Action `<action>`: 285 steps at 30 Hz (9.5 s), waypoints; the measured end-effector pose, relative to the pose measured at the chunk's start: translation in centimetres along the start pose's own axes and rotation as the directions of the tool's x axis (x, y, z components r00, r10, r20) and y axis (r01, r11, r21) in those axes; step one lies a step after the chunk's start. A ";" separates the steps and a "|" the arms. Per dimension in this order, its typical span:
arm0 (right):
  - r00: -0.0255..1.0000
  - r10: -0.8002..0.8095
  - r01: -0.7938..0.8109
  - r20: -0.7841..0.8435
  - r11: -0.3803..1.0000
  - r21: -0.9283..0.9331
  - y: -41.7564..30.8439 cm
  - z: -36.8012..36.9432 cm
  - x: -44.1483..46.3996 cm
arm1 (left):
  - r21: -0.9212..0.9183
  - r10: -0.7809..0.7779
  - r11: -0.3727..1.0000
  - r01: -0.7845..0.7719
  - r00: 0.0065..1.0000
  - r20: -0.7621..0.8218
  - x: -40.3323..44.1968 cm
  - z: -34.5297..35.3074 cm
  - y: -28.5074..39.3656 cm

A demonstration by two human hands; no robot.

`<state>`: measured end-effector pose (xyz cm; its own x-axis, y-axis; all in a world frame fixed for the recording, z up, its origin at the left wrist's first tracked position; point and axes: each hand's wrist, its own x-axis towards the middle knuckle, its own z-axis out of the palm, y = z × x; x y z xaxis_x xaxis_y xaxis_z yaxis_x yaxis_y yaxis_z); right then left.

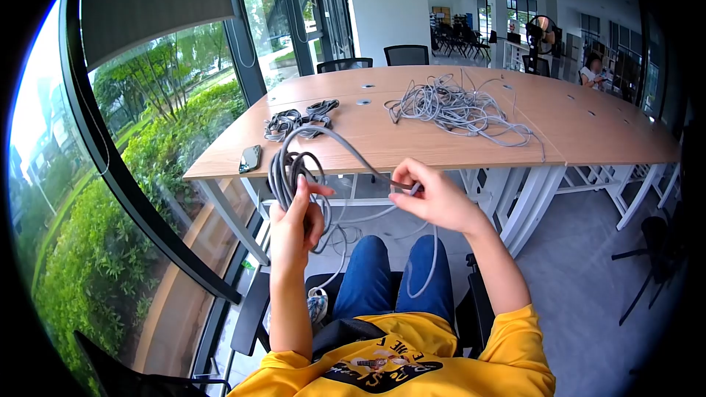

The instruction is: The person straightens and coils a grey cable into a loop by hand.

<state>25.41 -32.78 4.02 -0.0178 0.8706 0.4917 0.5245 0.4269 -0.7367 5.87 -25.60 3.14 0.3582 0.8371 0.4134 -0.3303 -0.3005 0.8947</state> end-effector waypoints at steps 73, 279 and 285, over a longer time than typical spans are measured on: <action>0.742 0.242 -0.532 0.625 0.780 0.329 4.4 1.7 -2.2 | -0.003 0.075 0.997 -0.081 0.937 -0.341 1.8 -0.2 -2.6; 0.951 0.303 -0.304 -0.062 0.882 -0.359 15.9 2.4 -6.1 | 0.321 -0.386 0.906 0.276 0.851 0.357 6.3 5.7 -6.6; 0.714 0.245 -0.365 -0.656 0.930 -0.050 20.1 -2.5 -2.8 | 0.173 -0.404 0.915 0.366 0.830 0.385 6.1 4.5 -5.2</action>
<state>38.10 -27.21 -10.97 0.6745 0.5650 0.4753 0.5370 0.0664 -0.8410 13.70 -20.94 1.73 0.7667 0.6403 0.0464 -0.0205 -0.0478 0.9986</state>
